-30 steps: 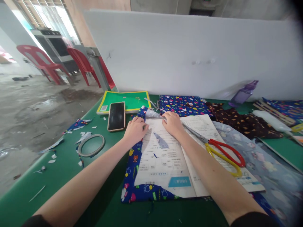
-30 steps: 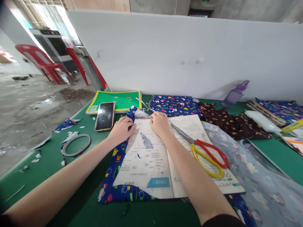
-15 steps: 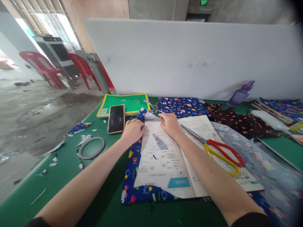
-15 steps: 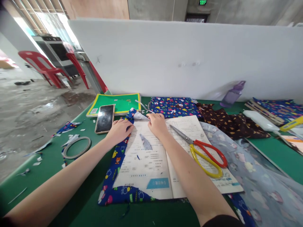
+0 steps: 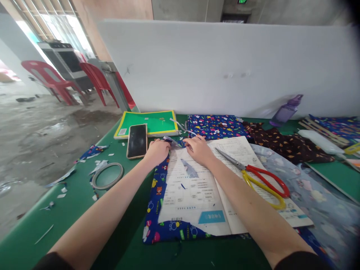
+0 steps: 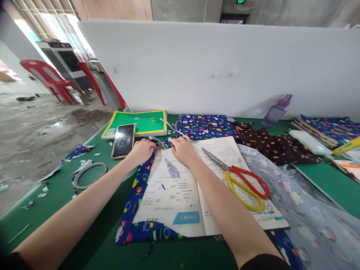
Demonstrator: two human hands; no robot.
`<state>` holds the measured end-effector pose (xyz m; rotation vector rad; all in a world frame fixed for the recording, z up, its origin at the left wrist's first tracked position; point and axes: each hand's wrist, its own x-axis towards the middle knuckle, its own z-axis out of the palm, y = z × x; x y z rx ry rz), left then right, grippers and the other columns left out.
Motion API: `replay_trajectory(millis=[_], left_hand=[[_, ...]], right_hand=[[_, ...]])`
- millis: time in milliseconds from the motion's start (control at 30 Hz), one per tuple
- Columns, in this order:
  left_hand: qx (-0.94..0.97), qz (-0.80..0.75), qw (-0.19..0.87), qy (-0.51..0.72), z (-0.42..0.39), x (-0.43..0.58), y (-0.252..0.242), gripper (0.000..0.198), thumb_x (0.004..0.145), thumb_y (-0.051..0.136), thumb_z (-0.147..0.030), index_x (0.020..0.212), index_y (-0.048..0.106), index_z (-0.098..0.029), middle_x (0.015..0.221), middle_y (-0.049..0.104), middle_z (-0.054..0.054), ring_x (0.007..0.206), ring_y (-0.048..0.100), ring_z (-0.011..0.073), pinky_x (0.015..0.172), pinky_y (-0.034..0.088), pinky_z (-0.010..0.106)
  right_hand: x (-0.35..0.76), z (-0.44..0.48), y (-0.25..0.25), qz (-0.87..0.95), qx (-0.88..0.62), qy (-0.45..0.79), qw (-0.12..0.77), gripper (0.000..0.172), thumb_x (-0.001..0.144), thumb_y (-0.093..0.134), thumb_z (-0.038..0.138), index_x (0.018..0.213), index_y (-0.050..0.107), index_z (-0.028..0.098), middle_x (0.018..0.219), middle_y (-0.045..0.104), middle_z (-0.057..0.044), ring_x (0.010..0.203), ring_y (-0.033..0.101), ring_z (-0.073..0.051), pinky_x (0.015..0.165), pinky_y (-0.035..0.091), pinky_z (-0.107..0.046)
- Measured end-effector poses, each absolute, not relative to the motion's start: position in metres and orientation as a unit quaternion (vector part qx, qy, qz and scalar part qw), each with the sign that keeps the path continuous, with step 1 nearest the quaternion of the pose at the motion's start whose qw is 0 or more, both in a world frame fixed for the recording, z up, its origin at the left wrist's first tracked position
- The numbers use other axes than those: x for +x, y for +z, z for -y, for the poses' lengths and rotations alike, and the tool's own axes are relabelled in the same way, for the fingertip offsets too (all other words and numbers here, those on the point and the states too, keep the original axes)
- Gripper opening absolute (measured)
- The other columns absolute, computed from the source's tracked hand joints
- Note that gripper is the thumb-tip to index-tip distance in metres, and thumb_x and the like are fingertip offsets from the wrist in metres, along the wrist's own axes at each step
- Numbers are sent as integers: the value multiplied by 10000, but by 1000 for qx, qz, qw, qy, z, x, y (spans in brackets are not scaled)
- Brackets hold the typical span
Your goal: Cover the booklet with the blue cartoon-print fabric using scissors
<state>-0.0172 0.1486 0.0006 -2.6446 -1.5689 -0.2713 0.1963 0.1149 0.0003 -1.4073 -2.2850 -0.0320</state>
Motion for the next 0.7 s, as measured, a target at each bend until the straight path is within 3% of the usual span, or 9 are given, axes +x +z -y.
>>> replay_trajectory(millis=[267,367,467,567,700], left_hand=[[-887,452,29,-93,-151,-17,6,282,929,559,-343,1146,591,-166,1183,600,88,1029,601,208,884,515,427],[-893,437,17,-107,-147,-19,13,158,938,481,-189,996,627,-169,994,673,53,948,627,190,922,466,420],[-886,441,8,-143,-143,-22,24,275,897,363,-79,1002,591,-191,865,699,30,834,646,177,899,449,374],[-875,447,15,-184,-143,-29,36,269,877,381,-136,1088,539,-187,977,686,58,921,626,214,854,458,370],[-901,396,13,-174,-146,-41,44,417,831,560,-303,1235,496,-221,1257,588,72,1190,506,269,995,389,429]], right_hand=[[196,-115,0,832,-508,-19,223,358,892,538,409,1165,566,178,1184,586,-78,1035,577,-181,896,502,-423],[197,-116,-1,835,-501,-20,228,358,893,538,409,1164,565,177,1180,587,-78,1029,579,-179,891,504,-420],[198,-117,-4,839,-491,-21,235,362,892,540,408,1168,563,174,1177,588,-77,1027,581,-180,889,506,-421],[198,-117,-6,841,-483,-25,243,370,890,544,406,1176,559,172,1190,584,-80,1047,576,-187,901,500,-431],[198,-117,-6,838,-482,-39,252,376,889,545,406,1186,556,176,1213,574,-83,1076,566,-197,921,491,-445]])
